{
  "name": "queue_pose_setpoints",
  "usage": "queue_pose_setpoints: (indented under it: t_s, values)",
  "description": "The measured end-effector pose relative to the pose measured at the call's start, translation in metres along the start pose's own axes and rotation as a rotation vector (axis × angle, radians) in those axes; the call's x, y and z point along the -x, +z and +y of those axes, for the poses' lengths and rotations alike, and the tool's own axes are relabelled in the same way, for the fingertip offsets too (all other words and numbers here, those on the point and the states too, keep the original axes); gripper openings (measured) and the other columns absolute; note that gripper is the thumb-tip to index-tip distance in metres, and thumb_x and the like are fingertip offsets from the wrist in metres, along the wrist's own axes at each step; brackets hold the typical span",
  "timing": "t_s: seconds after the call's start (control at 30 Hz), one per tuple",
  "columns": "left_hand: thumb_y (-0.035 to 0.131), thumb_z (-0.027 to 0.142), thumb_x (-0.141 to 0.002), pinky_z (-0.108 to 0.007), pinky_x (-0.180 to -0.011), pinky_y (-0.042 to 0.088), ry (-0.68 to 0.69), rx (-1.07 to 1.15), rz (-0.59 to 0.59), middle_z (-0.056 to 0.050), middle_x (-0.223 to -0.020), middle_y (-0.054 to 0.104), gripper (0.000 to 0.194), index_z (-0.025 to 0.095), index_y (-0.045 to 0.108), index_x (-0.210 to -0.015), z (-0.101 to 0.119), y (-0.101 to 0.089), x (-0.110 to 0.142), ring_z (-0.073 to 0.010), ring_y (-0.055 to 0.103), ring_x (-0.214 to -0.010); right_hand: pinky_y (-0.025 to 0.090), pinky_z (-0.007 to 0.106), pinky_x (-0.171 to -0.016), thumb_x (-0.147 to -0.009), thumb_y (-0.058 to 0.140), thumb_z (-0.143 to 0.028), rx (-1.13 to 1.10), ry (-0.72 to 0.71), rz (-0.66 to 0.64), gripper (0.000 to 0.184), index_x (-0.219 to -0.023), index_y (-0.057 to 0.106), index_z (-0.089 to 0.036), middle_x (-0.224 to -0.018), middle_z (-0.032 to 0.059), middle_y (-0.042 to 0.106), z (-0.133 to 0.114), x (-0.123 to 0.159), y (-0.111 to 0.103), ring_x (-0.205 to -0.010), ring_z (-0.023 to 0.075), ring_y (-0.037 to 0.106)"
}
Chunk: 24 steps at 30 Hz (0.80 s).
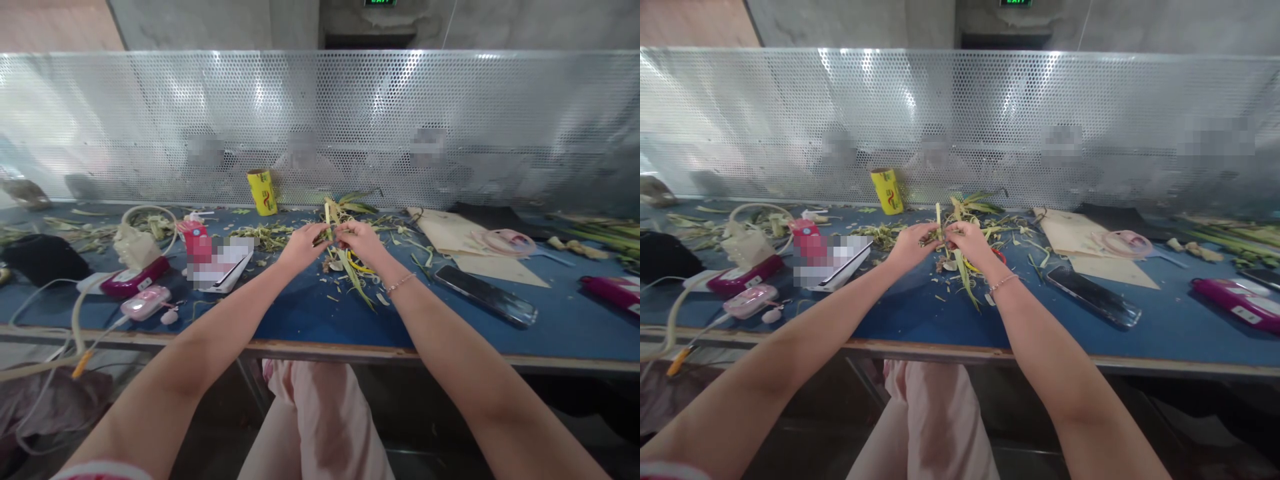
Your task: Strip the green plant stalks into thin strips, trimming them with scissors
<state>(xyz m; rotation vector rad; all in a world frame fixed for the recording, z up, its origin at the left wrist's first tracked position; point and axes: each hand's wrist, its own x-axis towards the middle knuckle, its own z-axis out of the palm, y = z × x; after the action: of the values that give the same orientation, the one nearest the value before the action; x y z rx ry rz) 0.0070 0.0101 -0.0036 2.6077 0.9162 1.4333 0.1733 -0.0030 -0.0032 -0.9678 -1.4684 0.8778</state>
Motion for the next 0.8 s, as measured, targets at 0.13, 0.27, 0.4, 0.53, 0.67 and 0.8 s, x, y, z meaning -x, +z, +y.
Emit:
queue_pose_setpoints:
  t_s: [0.13, 0.27, 0.4, 0.53, 0.67, 0.8]
  values:
    - [0.063, 0.023, -0.074, -0.03, -0.078, 0.048, 0.054, -0.072, -0.005, -0.01, -0.093, 0.067, 0.029, 0.015, 0.063, -0.102, 0.0, 0.0, -0.001, -0.0153, 0.062, -0.084, 0.043, 0.024, -0.053, -0.062, 0.068, -0.033, 0.006, -0.021, -0.003, 0.021, -0.071, 0.059, -0.016, -0.056, -0.0007, 0.058, 0.002, -0.001, -0.001, -0.049, 0.0095, 0.053]
    - [0.062, 0.022, -0.075, -0.029, -0.077, 0.049, 0.052, -0.1, -0.006, -0.01, -0.094, 0.067, 0.029, 0.015, 0.063, -0.103, -0.001, 0.0, -0.001, -0.0156, 0.062, -0.086, 0.043, 0.024, -0.052, -0.06, 0.068, -0.031, -0.007, -0.014, 0.0, 0.02, -0.07, 0.059, -0.016, -0.055, -0.0011, 0.058, 0.0, 0.0, -0.002, -0.049, 0.0094, 0.052]
    - [0.062, 0.021, -0.075, -0.029, -0.077, 0.049, -0.012, -0.053, 0.001, -0.01, -0.097, 0.067, 0.029, 0.016, 0.062, -0.104, 0.0, 0.001, 0.0, -0.0157, 0.062, -0.085, 0.044, 0.025, -0.053, -0.06, 0.068, -0.03, -0.009, -0.028, -0.01, 0.019, -0.071, 0.059, -0.016, -0.056, -0.0007, 0.059, -0.001, 0.001, -0.002, -0.049, 0.0095, 0.053]
    - [0.062, 0.02, -0.074, -0.027, -0.075, 0.048, -0.141, 0.067, 0.001, -0.007, -0.095, 0.066, 0.032, 0.018, 0.059, -0.106, 0.001, 0.002, -0.001, -0.0143, 0.062, -0.083, 0.044, 0.025, -0.053, -0.061, 0.067, -0.029, -0.007, -0.019, -0.006, 0.019, -0.071, 0.058, -0.016, -0.056, -0.0011, 0.058, 0.0, 0.0, -0.001, -0.049, 0.0093, 0.052]
    - [0.066, 0.017, -0.068, -0.024, -0.068, 0.047, -0.283, 0.233, 0.018, -0.004, -0.09, 0.063, 0.045, 0.018, 0.05, -0.109, 0.007, -0.001, -0.002, -0.01, 0.059, -0.07, 0.044, 0.025, -0.053, -0.063, 0.064, -0.029, 0.005, -0.027, 0.009, 0.016, -0.073, 0.058, -0.017, -0.058, -0.0012, 0.058, 0.007, -0.004, -0.001, -0.05, 0.0093, 0.052]
    - [0.068, 0.016, -0.064, -0.024, -0.066, 0.046, -0.447, 0.433, 0.031, -0.003, -0.088, 0.061, 0.049, 0.017, 0.044, -0.106, 0.012, -0.002, -0.003, -0.0082, 0.057, -0.065, 0.046, 0.027, -0.057, -0.067, 0.061, -0.031, 0.015, -0.046, 0.024, 0.017, -0.077, 0.059, -0.018, -0.061, -0.0003, 0.058, 0.014, -0.008, -0.002, -0.055, 0.0111, 0.054]
